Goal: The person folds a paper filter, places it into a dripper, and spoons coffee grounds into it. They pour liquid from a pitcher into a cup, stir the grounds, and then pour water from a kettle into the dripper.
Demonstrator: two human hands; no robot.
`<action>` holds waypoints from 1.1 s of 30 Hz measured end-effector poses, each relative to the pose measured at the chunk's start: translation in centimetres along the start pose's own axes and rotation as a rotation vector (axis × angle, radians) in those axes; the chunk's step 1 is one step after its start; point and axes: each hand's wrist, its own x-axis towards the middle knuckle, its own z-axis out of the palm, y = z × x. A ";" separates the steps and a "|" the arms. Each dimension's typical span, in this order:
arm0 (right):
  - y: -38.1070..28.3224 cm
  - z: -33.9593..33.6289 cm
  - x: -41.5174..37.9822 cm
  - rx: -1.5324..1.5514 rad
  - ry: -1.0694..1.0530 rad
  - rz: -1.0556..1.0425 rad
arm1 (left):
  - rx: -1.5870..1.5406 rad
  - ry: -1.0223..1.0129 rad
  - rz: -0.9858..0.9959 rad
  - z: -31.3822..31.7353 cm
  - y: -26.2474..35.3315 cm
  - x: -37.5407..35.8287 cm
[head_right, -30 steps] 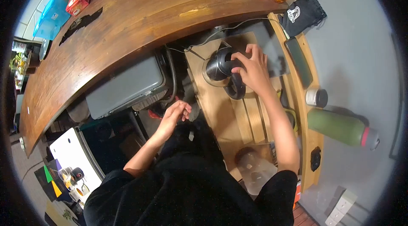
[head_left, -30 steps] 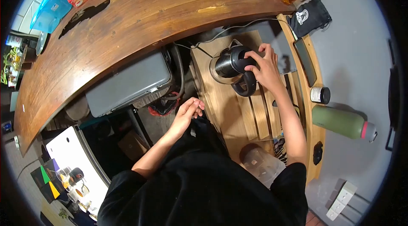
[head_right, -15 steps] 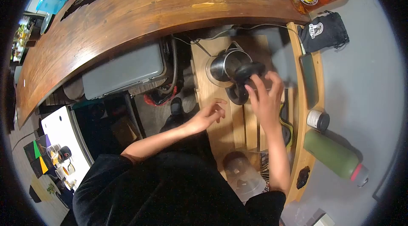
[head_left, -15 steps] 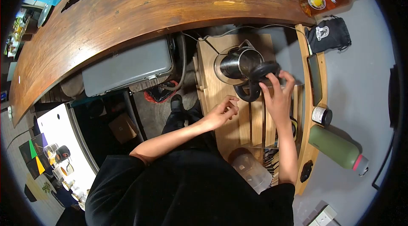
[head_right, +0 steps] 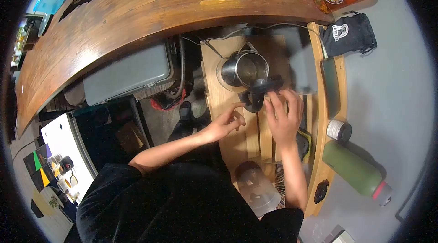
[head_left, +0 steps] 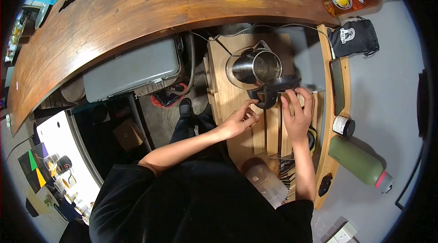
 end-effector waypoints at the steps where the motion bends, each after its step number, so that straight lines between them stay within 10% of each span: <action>1: 0.1 0.2 -0.2 0.001 -0.003 -0.002 | 0.002 0.003 0.004 0.1 0.0 0.1; 33: 0.4 -0.3 -5.1 0.072 0.016 -0.049 | 0.028 -0.031 0.036 0.1 -1.1 1.1</action>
